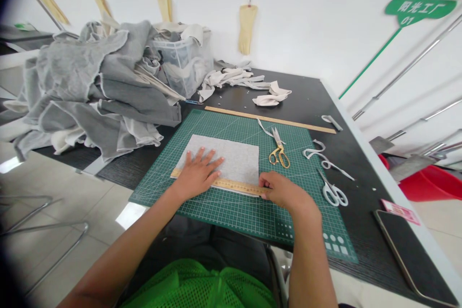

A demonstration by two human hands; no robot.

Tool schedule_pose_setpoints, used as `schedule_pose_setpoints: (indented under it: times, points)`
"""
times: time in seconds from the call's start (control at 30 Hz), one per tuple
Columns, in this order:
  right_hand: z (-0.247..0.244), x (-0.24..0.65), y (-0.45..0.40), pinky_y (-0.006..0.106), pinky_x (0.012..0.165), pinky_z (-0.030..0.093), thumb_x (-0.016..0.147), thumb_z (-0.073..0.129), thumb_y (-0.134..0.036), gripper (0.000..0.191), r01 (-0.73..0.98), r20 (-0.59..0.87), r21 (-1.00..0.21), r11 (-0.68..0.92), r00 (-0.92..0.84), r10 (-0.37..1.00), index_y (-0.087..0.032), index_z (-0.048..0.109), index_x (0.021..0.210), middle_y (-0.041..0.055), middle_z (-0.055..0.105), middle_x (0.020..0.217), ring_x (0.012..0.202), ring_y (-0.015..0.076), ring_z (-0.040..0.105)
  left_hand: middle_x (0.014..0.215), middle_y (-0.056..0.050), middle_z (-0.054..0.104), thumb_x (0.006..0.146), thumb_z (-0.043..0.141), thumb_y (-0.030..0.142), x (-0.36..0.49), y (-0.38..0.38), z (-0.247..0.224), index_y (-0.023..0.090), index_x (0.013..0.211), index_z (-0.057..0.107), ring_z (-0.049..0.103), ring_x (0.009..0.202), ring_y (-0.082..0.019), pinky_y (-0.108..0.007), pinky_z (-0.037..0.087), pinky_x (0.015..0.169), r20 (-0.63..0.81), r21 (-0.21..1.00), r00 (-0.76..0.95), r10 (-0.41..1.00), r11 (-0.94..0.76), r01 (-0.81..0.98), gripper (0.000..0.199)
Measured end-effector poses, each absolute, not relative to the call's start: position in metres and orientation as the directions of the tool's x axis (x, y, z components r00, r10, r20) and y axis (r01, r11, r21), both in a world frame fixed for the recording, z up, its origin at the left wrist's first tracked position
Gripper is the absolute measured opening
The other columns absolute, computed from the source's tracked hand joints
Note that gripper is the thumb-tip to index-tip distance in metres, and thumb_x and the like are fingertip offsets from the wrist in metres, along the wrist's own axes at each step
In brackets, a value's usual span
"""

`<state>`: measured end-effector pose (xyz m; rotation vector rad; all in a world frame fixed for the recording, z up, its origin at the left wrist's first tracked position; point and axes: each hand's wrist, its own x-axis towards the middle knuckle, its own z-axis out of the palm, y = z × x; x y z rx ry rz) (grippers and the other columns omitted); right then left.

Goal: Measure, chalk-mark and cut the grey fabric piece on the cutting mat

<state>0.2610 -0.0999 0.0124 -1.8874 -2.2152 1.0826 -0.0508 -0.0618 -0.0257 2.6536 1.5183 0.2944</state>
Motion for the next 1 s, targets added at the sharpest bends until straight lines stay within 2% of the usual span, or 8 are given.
schedule_pose_setpoints:
  times: [0.3,0.4,0.5,0.6,0.73,1.0]
  points:
    - [0.012,0.262,-0.101,0.03,0.07,0.041,0.071,0.068,-0.016,0.015,0.864,-0.375,-0.498,0.069,-0.287,0.881,-0.022,0.065,0.085,0.0012,0.065,0.083,0.082,0.0221,0.06,0.166,0.0,0.032,0.101,0.041,0.061,-0.05,-0.064,-0.029,0.043,0.154,0.04,0.018,0.154,-0.045,-0.076,0.012,0.118,0.144,0.15,0.46,0.876,-0.479,0.865,0.056]
    - [0.019,0.256,-0.104,0.031,0.072,0.042,0.078,0.066,-0.022,0.014,0.88,-0.358,-0.472,0.041,-0.234,0.904,-0.023,0.068,0.092,0.0035,0.068,0.09,0.085,0.0234,0.062,0.166,0.0,0.032,0.1,0.041,0.063,-0.05,-0.064,-0.03,0.044,0.154,0.04,0.018,0.154,-0.046,-0.076,0.011,0.119,0.14,0.154,0.455,0.879,-0.473,0.867,0.057]
    - [0.024,0.246,-0.103,0.033,0.075,0.044,0.087,0.056,-0.023,0.015,0.878,-0.266,-0.472,0.079,-0.228,0.937,-0.024,0.069,0.095,0.0051,0.07,0.093,0.086,0.0237,0.063,0.166,0.0,0.031,0.099,0.041,0.065,-0.05,-0.064,-0.03,0.044,0.154,0.04,0.017,0.154,-0.046,-0.076,0.01,0.119,0.138,0.161,0.455,0.88,-0.474,0.866,0.058]
    - [0.023,0.238,-0.1,0.035,0.086,0.045,0.084,0.058,-0.019,0.016,0.872,-0.167,-0.454,0.185,-0.287,0.943,-0.024,0.069,0.094,0.0067,0.069,0.1,0.095,0.0248,0.062,0.166,-0.001,0.032,0.099,0.042,0.066,-0.05,-0.064,-0.03,0.044,0.154,0.04,0.017,0.154,-0.046,-0.076,0.009,0.118,0.141,0.167,0.452,0.881,-0.471,0.866,0.059]
    - [0.014,0.237,-0.097,0.037,0.09,0.045,0.082,0.065,-0.026,0.011,0.874,-0.207,-0.45,0.183,-0.302,0.931,-0.025,0.07,0.092,0.0064,0.065,0.099,0.098,0.0266,0.06,0.165,0.0,0.034,0.098,0.042,0.067,-0.051,-0.065,-0.029,0.045,0.152,0.041,0.017,0.154,-0.045,-0.077,0.009,0.118,0.164,0.175,0.447,0.88,-0.471,0.864,0.059]
    - [0.003,0.244,-0.088,0.04,0.093,0.046,0.079,0.068,-0.023,0.006,0.859,-0.263,-0.48,0.181,-0.337,0.904,-0.024,0.069,0.085,0.0071,0.064,0.097,0.099,0.0286,0.06,0.164,-0.001,0.036,0.095,0.045,0.071,-0.052,-0.067,-0.03,0.042,0.151,0.045,0.018,0.153,-0.046,-0.078,0.008,0.118,0.208,0.208,0.434,0.876,-0.474,0.856,0.063]
